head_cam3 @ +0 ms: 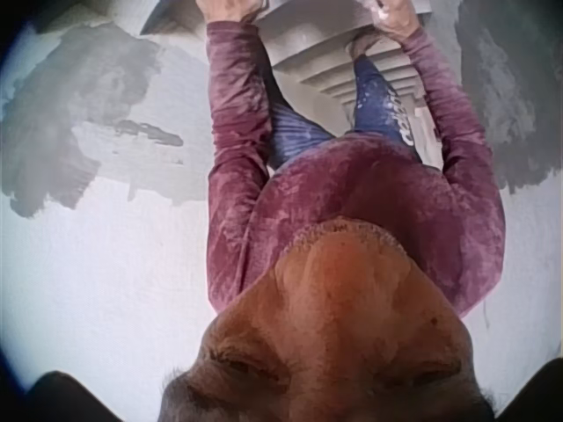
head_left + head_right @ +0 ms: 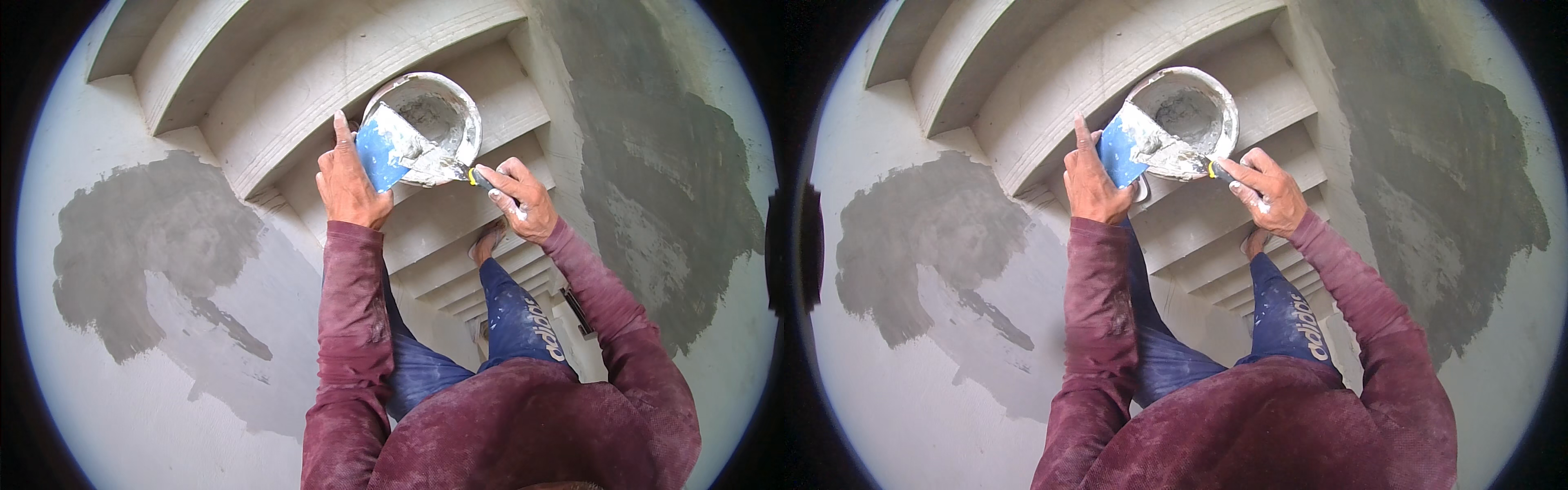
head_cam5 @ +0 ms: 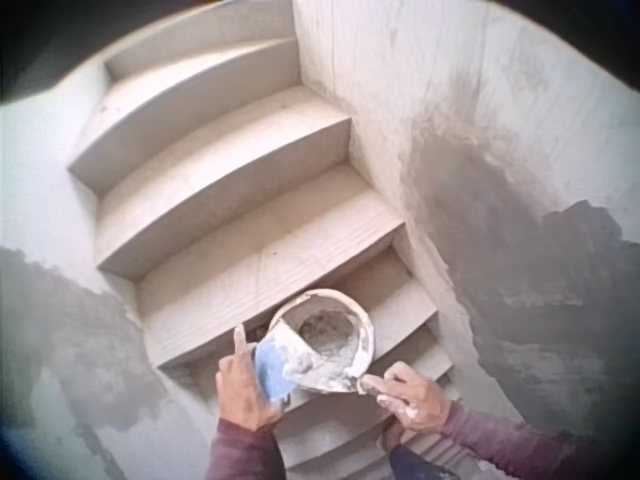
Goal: The person applies plaster to a wall using a trowel and a smaller scraper. They repeatedly scoop plaster from a bucket and spread it onto the wall surface, smoothing it with the trowel.
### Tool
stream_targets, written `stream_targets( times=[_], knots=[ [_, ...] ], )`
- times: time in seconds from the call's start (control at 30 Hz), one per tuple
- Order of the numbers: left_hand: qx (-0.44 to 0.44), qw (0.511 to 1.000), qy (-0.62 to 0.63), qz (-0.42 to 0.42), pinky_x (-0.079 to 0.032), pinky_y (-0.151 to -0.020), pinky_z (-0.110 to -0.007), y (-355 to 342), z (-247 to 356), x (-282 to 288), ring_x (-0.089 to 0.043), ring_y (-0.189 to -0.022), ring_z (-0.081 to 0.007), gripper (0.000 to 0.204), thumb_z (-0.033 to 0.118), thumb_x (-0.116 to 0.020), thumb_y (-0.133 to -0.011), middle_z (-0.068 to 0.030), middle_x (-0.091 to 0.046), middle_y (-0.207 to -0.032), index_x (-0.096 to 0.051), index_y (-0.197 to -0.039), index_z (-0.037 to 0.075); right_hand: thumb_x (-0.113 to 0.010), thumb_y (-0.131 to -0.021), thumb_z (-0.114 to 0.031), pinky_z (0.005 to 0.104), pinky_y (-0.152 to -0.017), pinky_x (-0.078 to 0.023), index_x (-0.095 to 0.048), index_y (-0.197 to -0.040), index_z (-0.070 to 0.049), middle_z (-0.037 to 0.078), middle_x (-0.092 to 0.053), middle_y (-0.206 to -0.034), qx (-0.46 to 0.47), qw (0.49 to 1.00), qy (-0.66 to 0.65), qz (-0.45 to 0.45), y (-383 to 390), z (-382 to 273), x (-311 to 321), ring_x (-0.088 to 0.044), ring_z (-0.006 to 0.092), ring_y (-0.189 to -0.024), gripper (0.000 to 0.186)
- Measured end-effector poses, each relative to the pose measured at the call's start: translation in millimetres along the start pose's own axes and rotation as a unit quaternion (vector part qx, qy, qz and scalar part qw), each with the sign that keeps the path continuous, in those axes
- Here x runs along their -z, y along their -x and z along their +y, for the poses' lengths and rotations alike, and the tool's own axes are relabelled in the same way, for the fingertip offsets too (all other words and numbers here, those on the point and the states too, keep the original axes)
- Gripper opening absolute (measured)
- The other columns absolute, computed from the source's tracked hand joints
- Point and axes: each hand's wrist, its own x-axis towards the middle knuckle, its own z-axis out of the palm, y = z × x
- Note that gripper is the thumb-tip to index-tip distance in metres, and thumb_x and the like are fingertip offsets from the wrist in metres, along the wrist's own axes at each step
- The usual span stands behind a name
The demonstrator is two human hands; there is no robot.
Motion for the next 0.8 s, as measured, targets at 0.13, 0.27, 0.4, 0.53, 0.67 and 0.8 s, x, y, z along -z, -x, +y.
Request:
stream_targets(
  times=[0.13,0.27,0.4,0.53,0.67,0.8],
  knots=[
    [-0.031,0.998,0.046,-0.006,-0.040,-0.085,-0.039,-1.0,-11.8,2.8,-0.049,-0.095,-0.0316,0.107,0.013,-0.072,-0.053,-0.0168,-0.053,-0.110,-0.007,-0.136,0.003,-0.054,-0.076,-0.002,0.0270,-0.065,-0.038,-0.055,-0.115,-0.006,0.008,-0.044,-0.081,0.019,0.998,-0.038,-0.042,-7.8,0.8,14.0,-0.044,0.0187,-0.072,0.039],
    [-0.051,0.989,0.136,-0.010,-0.039,-0.083,-0.039,0.3,-16.8,3.1,-0.050,-0.093,-0.0310,0.100,0.007,-0.065,-0.053,-0.0173,-0.054,-0.108,-0.010,-0.136,0.002,-0.053,-0.076,-0.002,0.0272,-0.066,-0.037,-0.054,-0.114,-0.004,0.008,-0.044,-0.081,0.029,0.996,-0.048,-0.063,-16.4,12.0,19.1,-0.043,0.0183,-0.073,0.038],
    [-0.095,0.978,0.178,-0.045,-0.037,-0.085,-0.038,1.1,-18.1,0.2,-0.048,-0.097,-0.0309,0.094,0.005,-0.061,-0.053,-0.0159,-0.054,-0.110,-0.015,-0.135,0.002,-0.052,-0.079,-0.007,0.0268,-0.064,-0.038,-0.056,-0.114,-0.009,0.008,-0.045,-0.078,0.058,0.998,-0.006,-0.035,-37.7,30.8,21.0,-0.044,0.0181,-0.069,0.035],
    [-0.109,0.975,0.178,-0.072,-0.035,-0.088,-0.038,-0.4,-11.5,5.9,-0.047,-0.101,-0.0296,0.090,0.004,-0.062,-0.054,-0.0135,-0.053,-0.113,-0.019,-0.134,0.002,-0.046,-0.085,-0.013,0.0269,-0.066,-0.035,-0.053,-0.114,-0.003,0.008,-0.041,-0.076,-0.015,0.999,0.005,-0.037,-63.9,56.3,15.8,-0.040,0.0177,-0.069,0.032],
    [-0.114,0.980,0.153,-0.049,-0.037,-0.087,-0.038,-5.2,-14.2,5.7,-0.047,-0.100,-0.0289,0.087,0.005,-0.062,-0.058,-0.0149,-0.051,-0.113,-0.019,-0.134,0.004,-0.042,-0.088,-0.017,0.0234,-0.060,-0.036,-0.051,-0.116,-0.003,0.005,-0.042,-0.073,-0.018,1.000,-0.011,0.017,-47.8,65.6,13.3,-0.040,0.0136,-0.065,0.032],
    [0.000,0.939,0.325,-0.116,-0.044,-0.080,-0.034,-5.2,-22.6,6.1,-0.047,-0.103,-0.0250,0.084,0.004,-0.061,-0.063,-0.0157,-0.045,-0.117,-0.020,-0.136,0.012,-0.040,-0.091,-0.024,0.0196,-0.046,-0.037,-0.047,-0.115,0.000,0.005,-0.050,-0.074,-0.277,0.890,-0.362,0.023,-17.5,37.4,16.7,-0.045,0.0078,-0.056,0.035]
  ],
)
